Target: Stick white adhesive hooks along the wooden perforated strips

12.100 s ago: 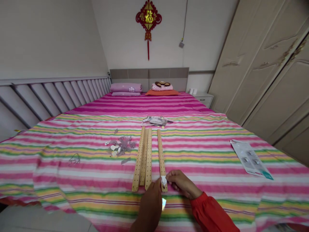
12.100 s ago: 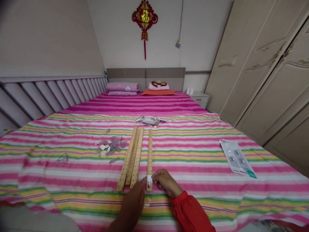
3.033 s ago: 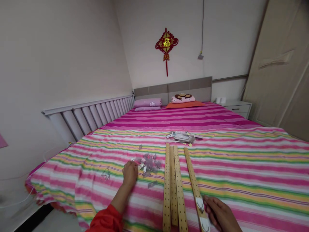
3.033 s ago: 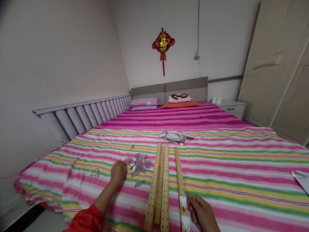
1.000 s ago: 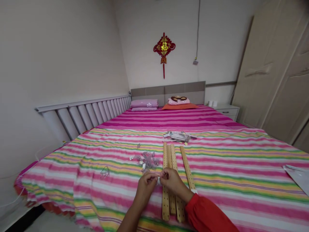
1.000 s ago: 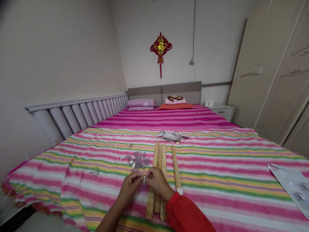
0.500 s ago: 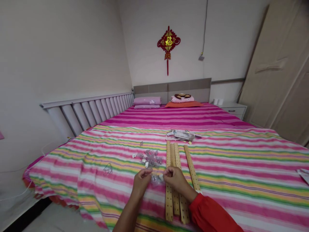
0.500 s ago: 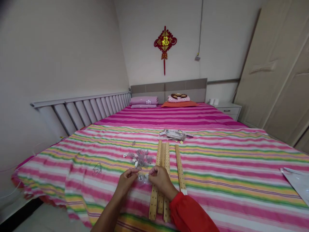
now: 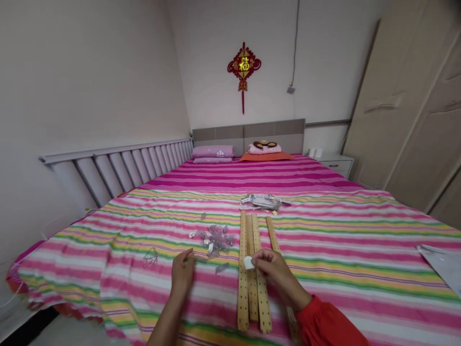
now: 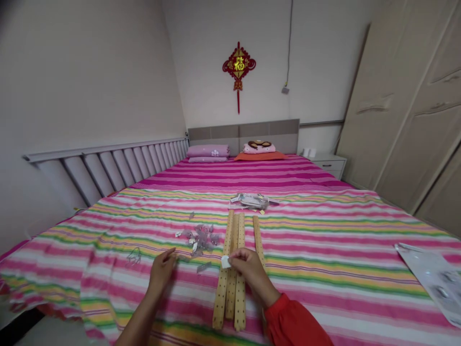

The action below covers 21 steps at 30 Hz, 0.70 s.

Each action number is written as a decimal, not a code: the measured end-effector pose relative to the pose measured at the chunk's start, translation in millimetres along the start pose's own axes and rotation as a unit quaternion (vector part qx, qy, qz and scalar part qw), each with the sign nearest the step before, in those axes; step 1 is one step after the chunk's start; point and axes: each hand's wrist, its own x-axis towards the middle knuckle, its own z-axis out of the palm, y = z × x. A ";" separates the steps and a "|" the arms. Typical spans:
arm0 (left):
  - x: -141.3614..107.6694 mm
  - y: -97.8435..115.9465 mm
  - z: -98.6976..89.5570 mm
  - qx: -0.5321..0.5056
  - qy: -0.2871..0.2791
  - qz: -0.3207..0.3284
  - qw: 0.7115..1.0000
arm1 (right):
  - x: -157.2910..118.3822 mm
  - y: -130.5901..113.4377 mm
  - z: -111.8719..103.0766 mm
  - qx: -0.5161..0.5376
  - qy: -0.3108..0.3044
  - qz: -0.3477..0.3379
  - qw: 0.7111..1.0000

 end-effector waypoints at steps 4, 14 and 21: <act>-48.0 49.1 20.2 -0.073 -0.189 -0.042 0.978 | -7.6 3.6 -8.7 0.013 0.013 -0.003 1.000; -125.8 98.7 71.0 -0.281 -0.355 -0.257 0.854 | -62.8 -7.2 -26.9 -0.384 0.041 -0.464 0.797; -142.9 106.4 82.0 -0.214 -0.334 -0.195 0.897 | -80.5 8.8 -43.2 -0.405 0.088 -0.488 0.769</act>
